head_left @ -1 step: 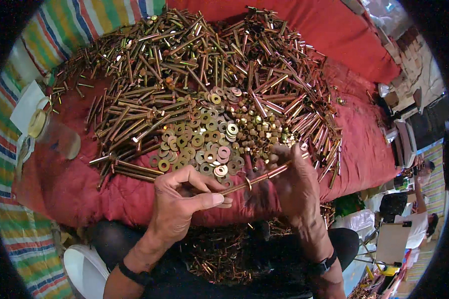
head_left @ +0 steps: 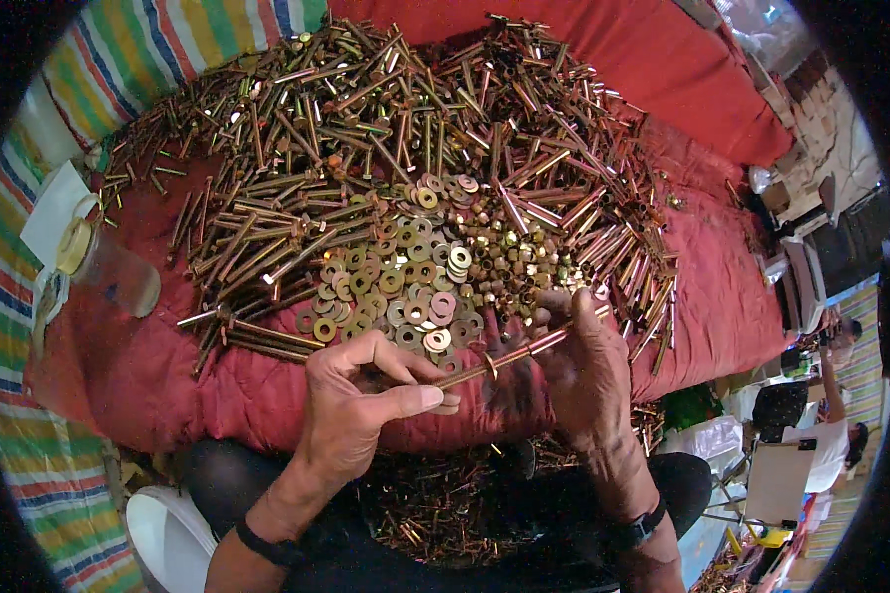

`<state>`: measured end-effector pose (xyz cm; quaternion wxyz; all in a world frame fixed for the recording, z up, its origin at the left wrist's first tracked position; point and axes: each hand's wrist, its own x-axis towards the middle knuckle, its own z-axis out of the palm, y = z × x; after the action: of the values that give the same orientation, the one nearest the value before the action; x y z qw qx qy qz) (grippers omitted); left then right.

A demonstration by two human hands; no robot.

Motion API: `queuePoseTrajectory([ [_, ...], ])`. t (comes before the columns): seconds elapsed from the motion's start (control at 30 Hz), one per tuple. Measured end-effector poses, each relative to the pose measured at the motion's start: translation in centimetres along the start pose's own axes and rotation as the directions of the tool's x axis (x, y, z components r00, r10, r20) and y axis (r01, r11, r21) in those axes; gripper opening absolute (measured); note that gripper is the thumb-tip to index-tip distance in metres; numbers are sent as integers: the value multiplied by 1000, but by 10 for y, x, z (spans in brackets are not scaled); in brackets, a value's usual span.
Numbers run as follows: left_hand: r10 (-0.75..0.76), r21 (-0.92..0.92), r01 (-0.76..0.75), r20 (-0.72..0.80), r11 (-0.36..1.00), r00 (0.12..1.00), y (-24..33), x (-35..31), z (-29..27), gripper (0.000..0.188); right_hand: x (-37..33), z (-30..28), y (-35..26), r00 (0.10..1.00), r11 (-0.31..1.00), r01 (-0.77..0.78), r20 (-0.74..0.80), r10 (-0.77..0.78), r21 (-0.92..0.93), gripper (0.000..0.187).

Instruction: The person sits on the floor and repeatedly picks up metal rods and washers, then presses the washers onto the ends of the rods by hand. The person handles the parts one at a time and places the assembled pieces back onto the pile.

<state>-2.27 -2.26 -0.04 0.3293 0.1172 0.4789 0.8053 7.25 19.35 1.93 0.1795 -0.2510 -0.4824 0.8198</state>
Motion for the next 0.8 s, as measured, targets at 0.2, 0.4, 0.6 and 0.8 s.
queuePoseTrajectory([
  [0.2,144,213,-149,36,966,989,0,-2,1,16,-2,3,3,971,956,144,-150,-186,-254,36],
  [0.4,173,213,-179,47,960,984,-8,-3,7,12,-9,13,6,941,920,275,-117,-317,-278,37],
  [0.6,-248,-152,258,82,954,965,-21,-3,19,42,-18,39,14,951,953,248,-142,-273,-173,30],
  [0.8,-418,-428,376,-4,821,908,-14,-1,19,48,-23,49,42,960,868,264,32,-277,-422,31],
])
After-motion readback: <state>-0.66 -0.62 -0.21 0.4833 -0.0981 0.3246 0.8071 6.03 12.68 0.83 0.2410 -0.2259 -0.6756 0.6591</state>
